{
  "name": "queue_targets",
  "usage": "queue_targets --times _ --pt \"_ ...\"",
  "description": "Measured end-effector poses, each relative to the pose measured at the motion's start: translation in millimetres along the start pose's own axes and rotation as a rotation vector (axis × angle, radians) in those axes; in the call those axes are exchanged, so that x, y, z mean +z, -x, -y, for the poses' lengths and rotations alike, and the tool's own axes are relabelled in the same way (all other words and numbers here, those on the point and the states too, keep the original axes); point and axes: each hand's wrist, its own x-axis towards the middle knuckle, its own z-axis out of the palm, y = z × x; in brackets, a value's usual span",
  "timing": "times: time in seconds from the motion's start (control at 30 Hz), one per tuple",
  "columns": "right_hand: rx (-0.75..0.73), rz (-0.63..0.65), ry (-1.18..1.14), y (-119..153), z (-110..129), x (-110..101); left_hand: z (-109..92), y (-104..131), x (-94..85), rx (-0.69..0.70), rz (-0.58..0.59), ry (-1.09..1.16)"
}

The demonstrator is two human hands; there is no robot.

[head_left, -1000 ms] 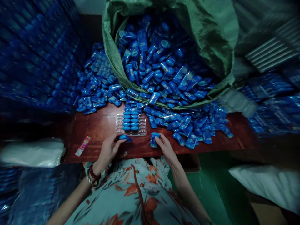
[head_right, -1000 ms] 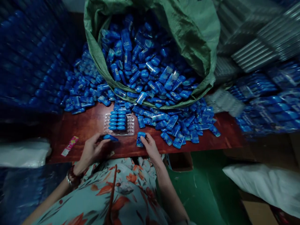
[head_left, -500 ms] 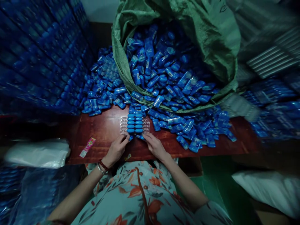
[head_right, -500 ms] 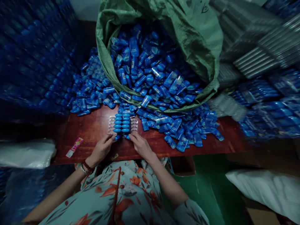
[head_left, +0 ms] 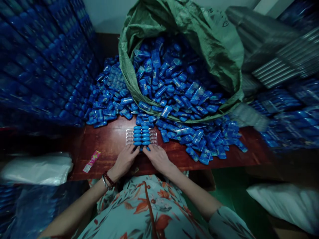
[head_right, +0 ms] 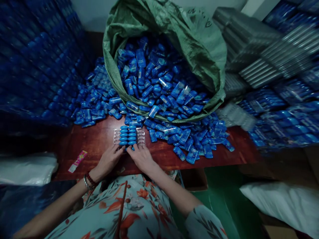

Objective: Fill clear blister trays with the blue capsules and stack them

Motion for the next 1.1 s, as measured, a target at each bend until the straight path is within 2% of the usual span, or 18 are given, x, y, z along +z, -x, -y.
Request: queue_targets --times 0.1,0.2,0.27,0.37,0.5,0.6,0.7,0.77,0.83,0.87,0.93,1.03,1.1 --pt "0.183 -0.163 -0.155 7 1 7 3 0 -0.2 -0.095 -0.193 0.019" --pt "0.293 -0.374 -0.432 -8 -2 10 11 -21 -1.1 -0.248 -0.304 0.165" --pt "0.29 -0.403 -0.607 -26 -5 15 17 -41 2.3 -0.333 -0.251 0.311" --pt "0.264 -0.287 -0.788 -39 -5 27 18 -56 13.7 -0.369 -0.119 0.523" --pt "0.285 -0.191 -0.866 -15 9 39 4 -38 28.8 -0.384 -0.062 0.575" --pt "0.266 -0.173 -0.873 8 14 39 -9 -22 30.1 -0.363 -0.046 0.559" --pt "0.287 -0.31 -0.86 21 5 32 -18 -23 18.4 -0.365 -0.084 0.5" --pt "0.41 -0.473 -0.768 32 -9 27 -22 -35 5.5 -0.335 -0.159 0.429" --pt "0.559 -0.612 -0.653 49 -30 22 -26 -55 -6.8 -0.233 -0.185 0.395" --pt "0.623 -0.655 -0.599 60 -42 21 -28 -67 -11.1 -0.164 -0.152 0.392" --pt "0.735 -0.657 -0.46 84 -65 19 -32 -94 -14.4 -0.025 -0.003 0.349" --pt "0.885 -0.405 -0.103 114 -92 18 -38 -135 -6.8 0.081 0.315 0.11" --pt "0.904 -0.235 0.041 122 -98 19 -43 -157 2.7 0.076 0.45 -0.027"
